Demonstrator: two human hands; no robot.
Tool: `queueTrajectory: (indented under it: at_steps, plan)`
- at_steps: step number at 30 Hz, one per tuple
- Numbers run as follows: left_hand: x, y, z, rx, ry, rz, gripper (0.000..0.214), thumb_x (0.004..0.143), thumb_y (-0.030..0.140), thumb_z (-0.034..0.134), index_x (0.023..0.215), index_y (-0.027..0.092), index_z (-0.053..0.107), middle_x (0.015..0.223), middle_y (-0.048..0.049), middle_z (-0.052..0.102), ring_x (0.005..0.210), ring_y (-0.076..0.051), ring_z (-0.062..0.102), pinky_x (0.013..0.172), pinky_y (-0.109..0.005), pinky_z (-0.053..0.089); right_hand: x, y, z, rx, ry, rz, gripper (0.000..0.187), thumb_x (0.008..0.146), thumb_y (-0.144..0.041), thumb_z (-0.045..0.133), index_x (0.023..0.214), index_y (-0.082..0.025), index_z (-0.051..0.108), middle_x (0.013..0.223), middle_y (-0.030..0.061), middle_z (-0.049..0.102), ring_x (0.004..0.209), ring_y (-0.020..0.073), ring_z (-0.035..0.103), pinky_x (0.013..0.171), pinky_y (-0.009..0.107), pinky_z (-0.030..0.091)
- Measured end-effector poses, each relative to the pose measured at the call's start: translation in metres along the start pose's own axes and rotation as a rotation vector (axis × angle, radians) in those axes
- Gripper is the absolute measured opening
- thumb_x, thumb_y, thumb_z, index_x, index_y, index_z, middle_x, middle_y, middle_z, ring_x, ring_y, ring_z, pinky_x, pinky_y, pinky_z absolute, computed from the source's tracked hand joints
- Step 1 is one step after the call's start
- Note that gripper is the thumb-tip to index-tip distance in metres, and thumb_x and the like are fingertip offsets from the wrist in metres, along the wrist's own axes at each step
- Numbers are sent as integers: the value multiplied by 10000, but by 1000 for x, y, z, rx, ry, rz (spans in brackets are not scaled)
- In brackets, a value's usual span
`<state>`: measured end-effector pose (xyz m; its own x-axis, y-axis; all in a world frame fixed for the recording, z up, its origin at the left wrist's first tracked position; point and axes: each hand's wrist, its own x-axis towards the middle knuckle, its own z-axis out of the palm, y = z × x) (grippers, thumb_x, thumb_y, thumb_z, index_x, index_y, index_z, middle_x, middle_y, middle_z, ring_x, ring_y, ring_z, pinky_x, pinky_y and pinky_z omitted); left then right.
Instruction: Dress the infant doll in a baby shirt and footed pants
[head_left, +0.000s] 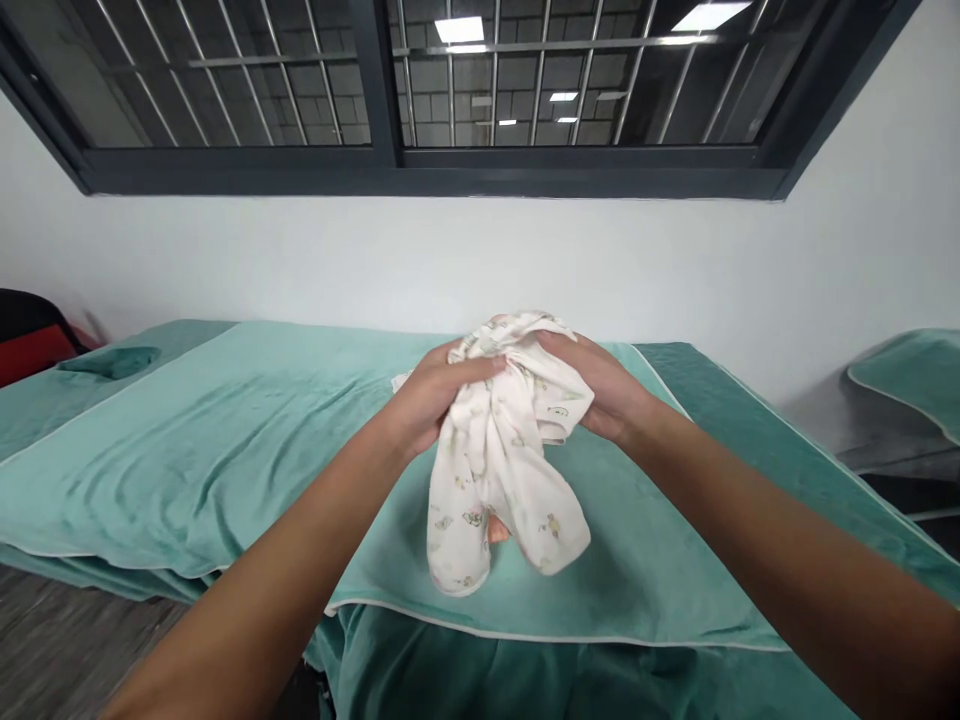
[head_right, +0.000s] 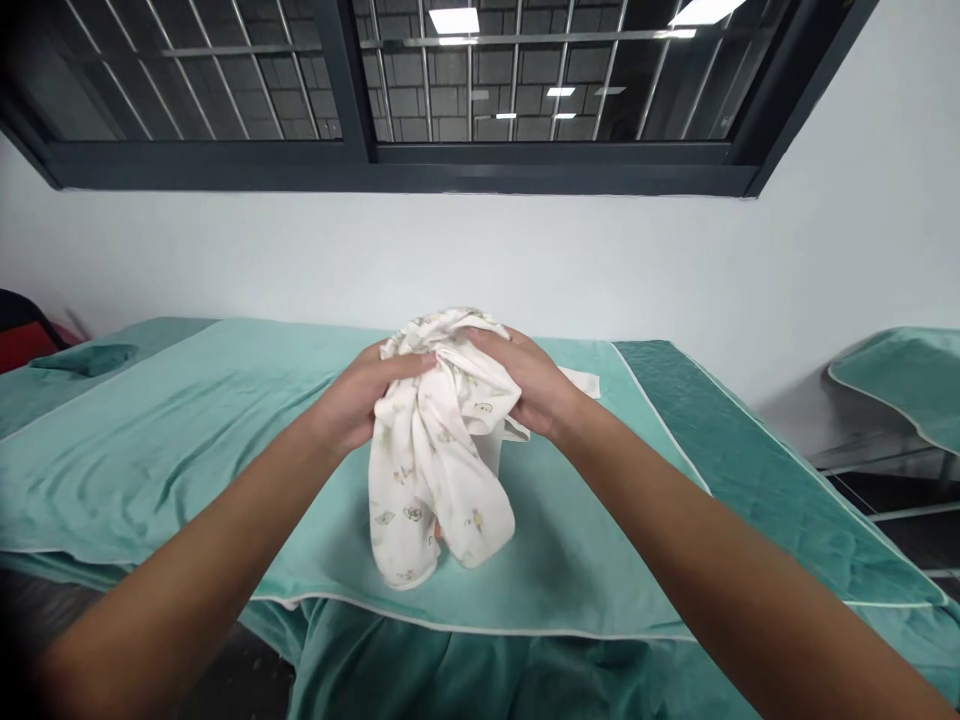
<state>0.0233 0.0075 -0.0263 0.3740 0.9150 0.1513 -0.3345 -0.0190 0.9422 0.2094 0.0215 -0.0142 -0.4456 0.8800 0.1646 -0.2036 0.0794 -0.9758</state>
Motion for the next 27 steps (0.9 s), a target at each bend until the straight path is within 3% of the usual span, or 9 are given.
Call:
queueTrajectory:
  at_steps: [3,5,9,11,13,16,19,24,27]
  plan:
    - [6,-2,-3,-75,64,49,369,761,277,781,1088,126,703,1008,-124,750,933,-280,716,843,-385,567,-4,4,-3,-50,-161,119,416,750,-443,807,1053,-175,707,939,69,744,846,195,691,783,325,553]
    - [8,-3,-4,-88,36,29,379,779,295,769,1108,120,700,992,-126,752,901,-269,719,830,-378,566,-3,5,-3,-75,-177,154,408,726,-395,838,1041,-166,715,936,65,746,845,190,692,785,319,550]
    - [4,-2,-1,10,-134,-58,373,784,331,775,1098,143,700,868,-83,750,660,-180,682,694,-323,552,2,6,0,29,1,18,382,812,-450,752,1091,-196,700,933,50,752,872,213,702,791,338,553]
    - [1,-1,2,143,-288,-152,309,756,324,803,985,134,720,715,-52,714,531,-140,612,590,-289,512,3,7,1,66,61,-18,419,822,-496,726,1123,-208,683,902,43,754,868,234,709,780,356,556]
    - [-1,-2,3,234,-348,-184,228,752,320,805,791,115,715,567,-27,638,454,-106,532,527,-263,462,3,8,1,79,100,-6,470,818,-548,707,1136,-204,674,858,46,755,853,253,716,773,373,558]
    - [1,-6,2,135,-145,-81,217,767,312,779,710,122,691,544,-18,616,483,-110,543,552,-259,467,3,13,-4,116,90,-2,494,842,-569,664,1171,-201,664,872,55,761,869,258,720,804,389,560]
    - [6,-9,-2,-106,58,5,256,767,291,747,966,131,723,803,-66,735,739,-211,694,742,-333,550,0,18,-13,140,11,3,447,866,-501,662,1209,-214,658,986,60,764,945,248,711,870,387,550]
    - [8,-12,-1,-222,88,-11,386,800,289,703,1149,123,689,978,-103,757,945,-289,719,897,-412,555,-10,23,-21,18,-259,92,515,749,-419,811,1195,-200,674,1096,71,744,1024,251,689,883,371,555]
    - [9,-14,1,-244,67,-58,411,821,309,676,1198,146,674,1014,-95,760,995,-303,712,924,-428,551,-8,25,-19,0,-274,94,480,771,-388,796,1194,-197,672,1083,72,744,1048,256,678,880,381,560]
